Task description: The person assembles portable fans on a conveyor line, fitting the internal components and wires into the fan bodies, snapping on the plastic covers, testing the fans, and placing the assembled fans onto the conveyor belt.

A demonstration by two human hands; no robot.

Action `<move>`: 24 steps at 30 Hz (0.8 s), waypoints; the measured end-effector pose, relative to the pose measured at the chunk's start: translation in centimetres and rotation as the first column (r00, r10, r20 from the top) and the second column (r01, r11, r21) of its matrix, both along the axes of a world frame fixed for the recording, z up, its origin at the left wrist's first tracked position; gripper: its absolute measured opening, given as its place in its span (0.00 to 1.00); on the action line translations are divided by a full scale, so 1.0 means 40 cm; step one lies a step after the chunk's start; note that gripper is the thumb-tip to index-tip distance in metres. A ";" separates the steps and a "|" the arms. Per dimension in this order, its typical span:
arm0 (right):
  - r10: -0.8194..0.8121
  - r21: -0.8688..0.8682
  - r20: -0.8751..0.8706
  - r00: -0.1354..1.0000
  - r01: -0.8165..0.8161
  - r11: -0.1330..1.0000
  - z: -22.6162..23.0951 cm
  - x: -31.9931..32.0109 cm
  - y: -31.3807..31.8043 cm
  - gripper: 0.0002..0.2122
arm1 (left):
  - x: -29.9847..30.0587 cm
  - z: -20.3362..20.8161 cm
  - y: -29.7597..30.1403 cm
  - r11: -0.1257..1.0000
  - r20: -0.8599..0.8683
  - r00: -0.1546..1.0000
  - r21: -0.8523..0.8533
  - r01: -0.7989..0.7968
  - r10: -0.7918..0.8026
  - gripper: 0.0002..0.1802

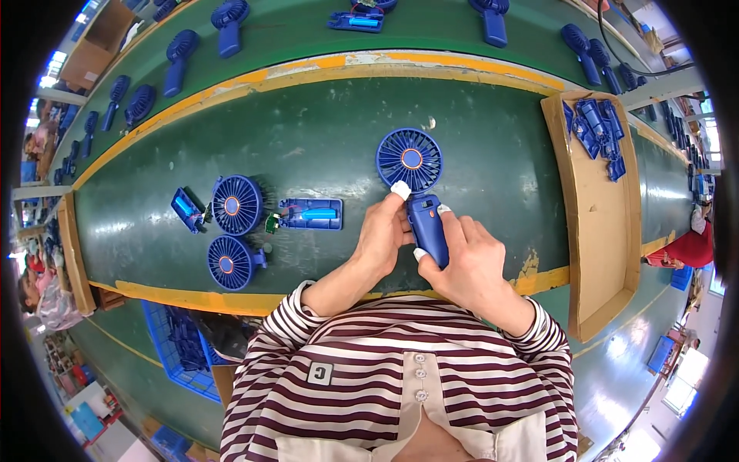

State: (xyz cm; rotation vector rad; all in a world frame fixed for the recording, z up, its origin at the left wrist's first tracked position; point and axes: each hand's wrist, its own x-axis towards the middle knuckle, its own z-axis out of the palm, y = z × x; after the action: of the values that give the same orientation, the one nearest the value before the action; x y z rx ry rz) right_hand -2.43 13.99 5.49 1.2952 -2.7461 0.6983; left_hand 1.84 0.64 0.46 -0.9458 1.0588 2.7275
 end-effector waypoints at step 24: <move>0.103 0.083 -0.084 0.991 -0.096 0.992 -0.035 -0.009 -0.013 0.23 | -0.019 0.008 0.009 0.992 0.085 0.996 -0.122 0.040 -0.029 0.15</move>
State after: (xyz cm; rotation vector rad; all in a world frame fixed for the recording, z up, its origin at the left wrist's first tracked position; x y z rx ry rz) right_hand -2.77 13.46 4.07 1.4501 -2.6800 0.5285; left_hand 1.10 0.99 0.78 -1.0371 1.2291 2.5962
